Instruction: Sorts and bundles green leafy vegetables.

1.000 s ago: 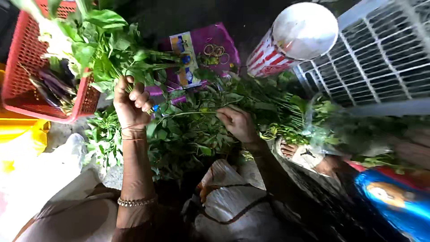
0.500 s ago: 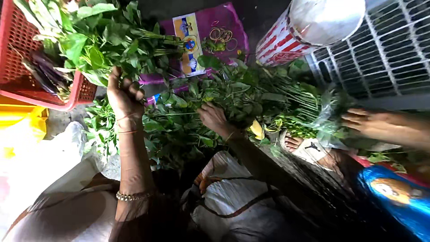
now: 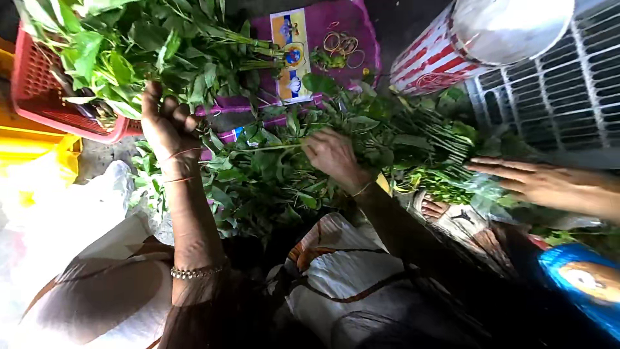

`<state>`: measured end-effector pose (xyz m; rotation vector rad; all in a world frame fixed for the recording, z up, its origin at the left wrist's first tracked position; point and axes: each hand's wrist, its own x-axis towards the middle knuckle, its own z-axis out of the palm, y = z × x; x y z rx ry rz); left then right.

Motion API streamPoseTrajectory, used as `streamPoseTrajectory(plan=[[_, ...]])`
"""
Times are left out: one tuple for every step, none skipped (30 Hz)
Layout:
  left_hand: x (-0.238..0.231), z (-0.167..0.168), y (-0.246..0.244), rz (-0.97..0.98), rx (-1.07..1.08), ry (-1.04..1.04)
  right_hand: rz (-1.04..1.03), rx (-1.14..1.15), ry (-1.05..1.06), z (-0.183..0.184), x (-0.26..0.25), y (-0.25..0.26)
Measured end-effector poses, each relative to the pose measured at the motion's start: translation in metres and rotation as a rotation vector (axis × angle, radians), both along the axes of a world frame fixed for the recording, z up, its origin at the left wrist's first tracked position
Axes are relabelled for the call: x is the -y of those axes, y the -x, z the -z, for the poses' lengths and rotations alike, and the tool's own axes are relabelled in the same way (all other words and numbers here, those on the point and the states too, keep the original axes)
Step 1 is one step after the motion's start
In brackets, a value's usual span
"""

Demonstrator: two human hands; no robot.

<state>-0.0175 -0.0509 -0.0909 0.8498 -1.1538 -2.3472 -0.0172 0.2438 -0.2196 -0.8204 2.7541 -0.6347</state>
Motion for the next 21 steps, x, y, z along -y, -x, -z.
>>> streamPoseTrajectory(plan=[[0.001, -0.001, -0.001, -0.014, 0.010, 0.005, 0.059, 0.011, -0.006, -0.014, -0.009, 0.005], [0.002, -0.001, -0.001, -0.023, 0.019, 0.007, 0.114, 0.025, 0.001, -0.026, -0.019, 0.011], [0.002, 0.000, -0.001, -0.021, 0.027, 0.006, 0.170, 0.058, 0.021, -0.036, -0.031, 0.015], [0.001, 0.003, -0.001, -0.015, 0.037, 0.003, 0.220, 0.095, 0.048, -0.043, -0.042, 0.015], [-0.002, 0.005, 0.000, -0.002, 0.051, 0.002, 0.270, 0.135, 0.075, -0.047, -0.053, 0.013], [-0.007, 0.007, 0.000, 0.020, 0.070, 0.006, 0.320, 0.174, 0.104, -0.048, -0.062, 0.009], [-0.012, 0.009, 0.001, 0.040, 0.083, 0.002, 0.369, 0.212, 0.139, -0.048, -0.069, 0.002], [-0.016, 0.011, 0.002, 0.063, 0.088, -0.009, 0.418, 0.237, 0.193, -0.045, -0.073, -0.005], [-0.019, 0.012, 0.003, 0.084, 0.096, -0.024, 0.466, 0.267, 0.246, -0.042, -0.077, -0.011], [-0.022, 0.014, 0.004, 0.101, 0.098, -0.035, 0.514, 0.302, 0.297, -0.039, -0.080, -0.017], [-0.024, 0.016, 0.004, 0.109, 0.103, -0.039, 0.572, 0.353, 0.339, -0.038, -0.082, -0.023], [-0.027, 0.017, 0.005, 0.107, 0.131, -0.029, 0.614, 0.411, 0.377, -0.039, -0.084, -0.029], [-0.030, 0.017, 0.005, 0.101, 0.181, 0.000, 0.640, 0.456, 0.419, -0.041, -0.086, -0.033], [-0.035, 0.019, 0.007, 0.097, 0.241, 0.043, 0.665, 0.483, 0.466, -0.042, -0.086, -0.034], [-0.039, 0.023, 0.009, 0.101, 0.288, 0.072, 0.705, 0.505, 0.535, -0.044, -0.085, -0.032], [-0.045, 0.027, 0.010, 0.127, 0.311, 0.089, 0.749, 0.522, 0.618, -0.049, -0.080, -0.029], [-0.053, 0.033, 0.010, 0.149, 0.320, 0.086, 0.768, 0.509, 0.715, -0.058, -0.072, -0.025], [-0.062, 0.039, 0.010, 0.178, 0.323, 0.080, 0.758, 0.483, 0.814, -0.068, -0.062, -0.021], [-0.072, 0.046, 0.008, 0.214, 0.328, 0.074, 0.717, 0.459, 0.889, -0.079, -0.053, -0.020], [-0.083, 0.051, 0.005, 0.246, 0.341, 0.061, 0.665, 0.433, 0.930, -0.087, -0.044, -0.020], [-0.094, 0.056, 0.000, 0.303, 0.347, 0.045, 0.608, 0.398, 0.940, -0.092, -0.033, -0.020]])
